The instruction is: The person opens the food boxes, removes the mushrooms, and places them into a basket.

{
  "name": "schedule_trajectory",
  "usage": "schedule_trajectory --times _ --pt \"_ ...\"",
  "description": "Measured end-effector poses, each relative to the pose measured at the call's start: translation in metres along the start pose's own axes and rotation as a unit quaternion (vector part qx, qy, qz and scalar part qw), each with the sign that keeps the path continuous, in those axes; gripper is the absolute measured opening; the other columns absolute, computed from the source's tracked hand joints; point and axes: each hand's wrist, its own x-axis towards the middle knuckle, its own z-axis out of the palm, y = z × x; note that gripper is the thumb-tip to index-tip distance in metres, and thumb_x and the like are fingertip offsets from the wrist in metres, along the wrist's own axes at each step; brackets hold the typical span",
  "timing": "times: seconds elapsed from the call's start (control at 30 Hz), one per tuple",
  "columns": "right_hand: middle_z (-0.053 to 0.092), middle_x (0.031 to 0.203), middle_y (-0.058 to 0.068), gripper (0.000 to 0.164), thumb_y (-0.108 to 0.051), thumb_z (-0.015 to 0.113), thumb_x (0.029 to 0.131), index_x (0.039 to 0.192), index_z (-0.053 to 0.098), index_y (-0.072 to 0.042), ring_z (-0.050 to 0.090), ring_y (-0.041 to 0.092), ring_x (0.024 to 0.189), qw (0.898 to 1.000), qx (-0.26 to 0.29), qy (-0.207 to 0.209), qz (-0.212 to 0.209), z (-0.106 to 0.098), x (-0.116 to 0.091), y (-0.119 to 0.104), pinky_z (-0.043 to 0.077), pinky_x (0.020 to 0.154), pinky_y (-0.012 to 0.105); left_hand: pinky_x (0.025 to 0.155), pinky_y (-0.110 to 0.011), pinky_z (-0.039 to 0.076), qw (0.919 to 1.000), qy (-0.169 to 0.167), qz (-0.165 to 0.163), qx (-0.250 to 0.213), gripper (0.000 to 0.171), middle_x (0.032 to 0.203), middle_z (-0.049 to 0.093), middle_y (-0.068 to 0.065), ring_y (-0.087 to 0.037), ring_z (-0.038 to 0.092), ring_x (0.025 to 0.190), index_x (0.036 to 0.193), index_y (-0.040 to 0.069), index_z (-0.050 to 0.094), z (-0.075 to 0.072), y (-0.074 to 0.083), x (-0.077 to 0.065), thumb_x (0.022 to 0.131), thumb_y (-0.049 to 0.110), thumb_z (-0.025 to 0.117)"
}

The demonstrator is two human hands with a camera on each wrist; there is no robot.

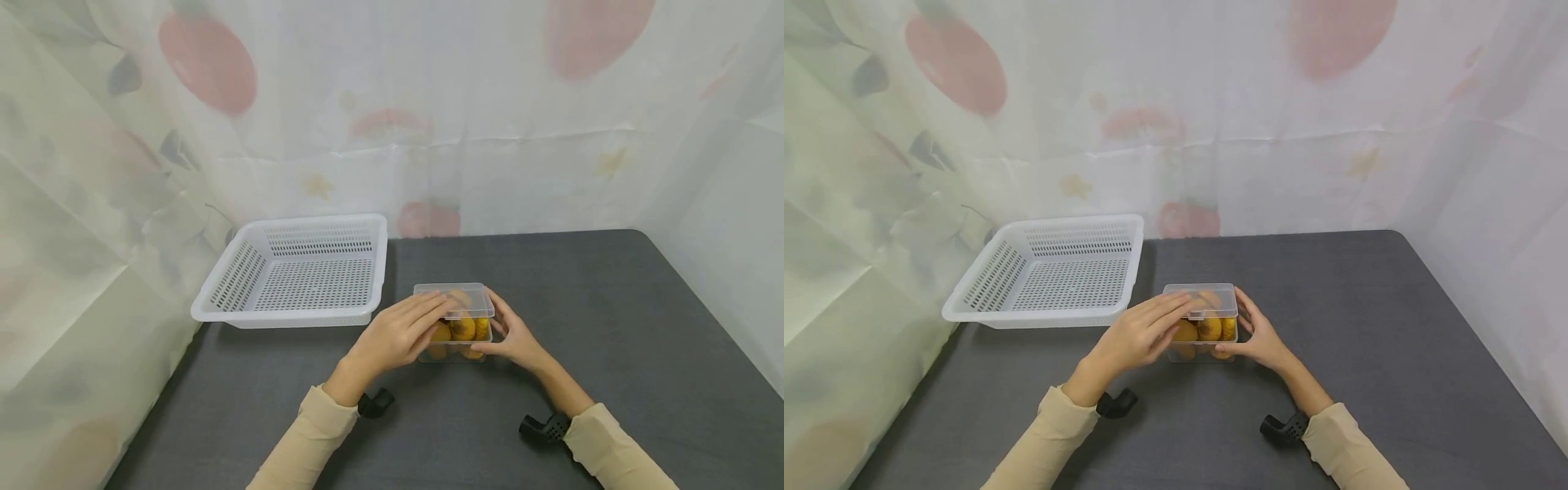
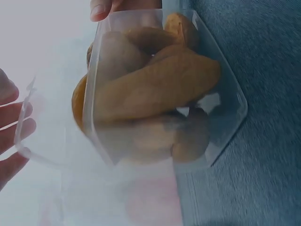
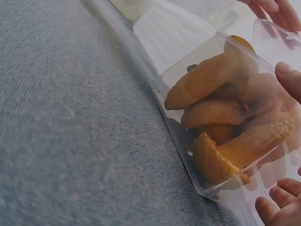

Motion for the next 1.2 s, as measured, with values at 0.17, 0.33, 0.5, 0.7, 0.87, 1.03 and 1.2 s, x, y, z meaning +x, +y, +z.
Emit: schedule_trajectory --times 0.17,0.33,0.5,0.7,0.87,1.03,1.2 --pt "0.011 0.154 0.039 0.103 0.004 0.075 0.077 0.153 0.006 0.004 0.036 -0.018 0.130 1.000 -0.003 -0.002 -0.008 0.000 0.001 -0.002 0.038 0.103 0.002 0.102 -0.033 0.053 0.9999 0.003 0.004 0.015 0.046 0.125 0.068 -0.011 -0.022 0.064 0.119 0.125 0.001 0.063 -0.010 -0.001 -0.010 0.082 0.015 0.072" --pt "0.007 0.153 0.040 0.103 0.004 0.074 0.078 0.153 0.005 0.004 0.035 -0.018 0.132 1.000 0.003 -0.005 -0.014 0.000 0.001 0.000 0.037 0.104 0.002 0.105 -0.033 0.051 0.9998 0.009 0.008 0.019 0.034 0.125 0.068 -0.011 -0.023 0.064 0.120 0.124 0.002 0.064 -0.017 -0.002 -0.018 0.092 0.015 0.058" --pt "0.004 0.153 0.041 0.102 0.004 0.073 0.079 0.153 0.003 0.004 0.034 -0.020 0.130 1.000 0.003 -0.007 -0.008 -0.002 0.001 0.003 0.036 0.103 0.000 0.101 -0.034 0.054 0.9994 0.024 0.016 0.017 0.029 0.121 0.070 -0.011 -0.024 0.066 0.116 0.117 0.001 0.067 -0.018 -0.002 -0.025 0.094 0.013 0.054" --pt "0.004 0.154 0.040 0.102 0.005 0.073 0.079 0.153 0.004 0.003 0.035 -0.019 0.131 1.000 0.017 -0.008 -0.004 -0.002 0.001 0.004 0.036 0.104 0.001 0.098 -0.033 0.055 0.9989 0.032 0.026 0.020 0.030 0.120 0.071 -0.010 -0.022 0.067 0.114 0.115 0.002 0.069 -0.019 0.002 -0.031 0.098 0.014 0.046" --pt "0.003 0.155 0.038 0.102 0.001 0.073 0.080 0.154 0.003 0.002 0.032 -0.021 0.131 0.999 0.030 -0.010 0.013 -0.002 0.001 0.003 0.033 0.105 -0.001 0.096 -0.032 0.056 0.9972 0.053 0.044 0.029 0.030 0.117 0.072 -0.010 -0.022 0.069 0.110 0.111 0.002 0.070 -0.020 0.003 -0.032 0.097 0.010 0.045" --pt "0.005 0.158 0.034 0.103 -0.003 0.074 0.080 0.155 0.003 -0.002 0.032 -0.023 0.129 0.998 0.034 -0.008 0.042 -0.002 0.001 0.000 0.033 0.104 -0.001 0.096 -0.033 0.057 0.9977 0.050 0.037 0.027 0.030 0.117 0.072 -0.011 -0.022 0.069 0.110 0.110 0.002 0.071 -0.019 0.003 -0.032 0.096 0.010 0.046" --pt "0.001 0.160 0.029 0.103 -0.004 0.073 0.082 0.156 0.001 -0.005 0.028 -0.024 0.129 0.998 0.029 -0.020 0.048 -0.002 0.003 0.000 0.032 0.104 -0.001 0.095 -0.034 0.057 0.9981 0.050 0.026 0.026 0.029 0.117 0.072 -0.012 -0.022 0.069 0.110 0.109 0.002 0.071 -0.017 0.002 -0.035 0.096 0.010 0.046"
